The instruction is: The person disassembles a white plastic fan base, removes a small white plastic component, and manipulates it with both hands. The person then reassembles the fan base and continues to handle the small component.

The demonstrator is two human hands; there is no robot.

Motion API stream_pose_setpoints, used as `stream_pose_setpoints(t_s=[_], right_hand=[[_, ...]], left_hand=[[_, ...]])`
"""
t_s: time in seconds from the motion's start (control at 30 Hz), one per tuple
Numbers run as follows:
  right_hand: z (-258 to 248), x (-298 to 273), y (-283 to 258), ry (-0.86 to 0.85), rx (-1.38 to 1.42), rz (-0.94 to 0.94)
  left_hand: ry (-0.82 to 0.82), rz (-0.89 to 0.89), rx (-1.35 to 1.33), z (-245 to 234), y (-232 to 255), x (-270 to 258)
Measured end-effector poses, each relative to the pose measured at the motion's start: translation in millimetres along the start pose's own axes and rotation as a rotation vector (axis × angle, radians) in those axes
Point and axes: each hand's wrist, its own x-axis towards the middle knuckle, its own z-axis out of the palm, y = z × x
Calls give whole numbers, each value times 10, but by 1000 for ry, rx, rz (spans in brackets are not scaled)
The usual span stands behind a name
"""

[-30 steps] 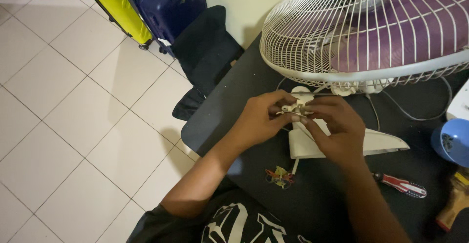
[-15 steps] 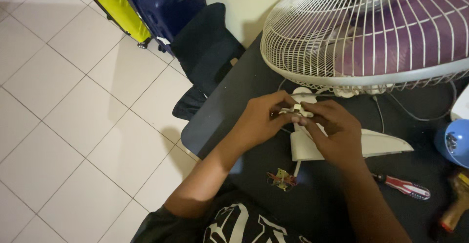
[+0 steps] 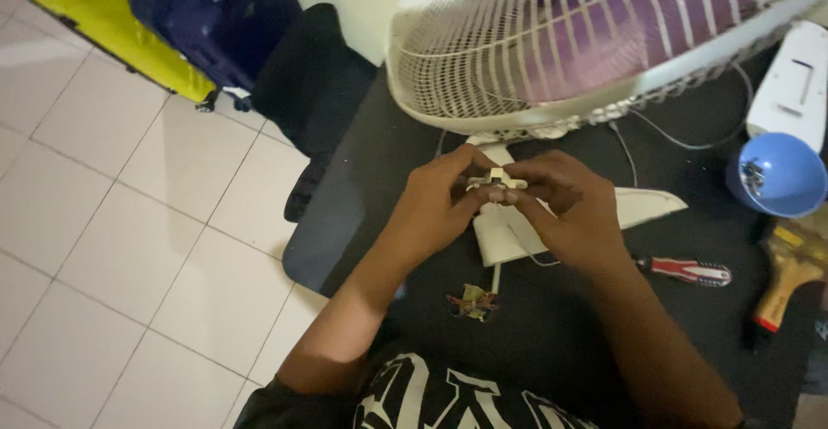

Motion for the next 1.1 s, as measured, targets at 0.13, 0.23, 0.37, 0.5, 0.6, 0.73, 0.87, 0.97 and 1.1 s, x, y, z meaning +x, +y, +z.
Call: stream_pose_setpoints(t_s=[0.13, 0.23, 0.37, 0.5, 0.6, 0.73, 0.87, 0.97, 1.1], right_hand=[[-150, -101, -58, 49, 43, -30], [-280, -178, -97, 99, 26, -49], [-453, -310, -121, 167, -4, -74], [-559, -409, -98, 273, -129, -102], [-585, -487, -67, 371, -112, -166], [-667, -548, -46, 452, -222, -191], [-750, -603, -25, 485, -280, -210], [-793, -636, -7, 523, -358, -236], [-866, -638, -4, 542, -421, -249]], left_hand=[[-11, 177, 20, 127, 56, 80], [-107, 188, -86, 229, 100, 181], [-213, 201, -54, 375, 180, 287], [-231, 192, -10, 523, 301, 354], [-226, 261, 56, 635, 401, 417], [-254, 221, 51, 783, 531, 484], [-303, 172, 73, 896, 611, 539], [-331, 178, 58, 970, 635, 582], [-364, 166, 54, 1014, 637, 641]])
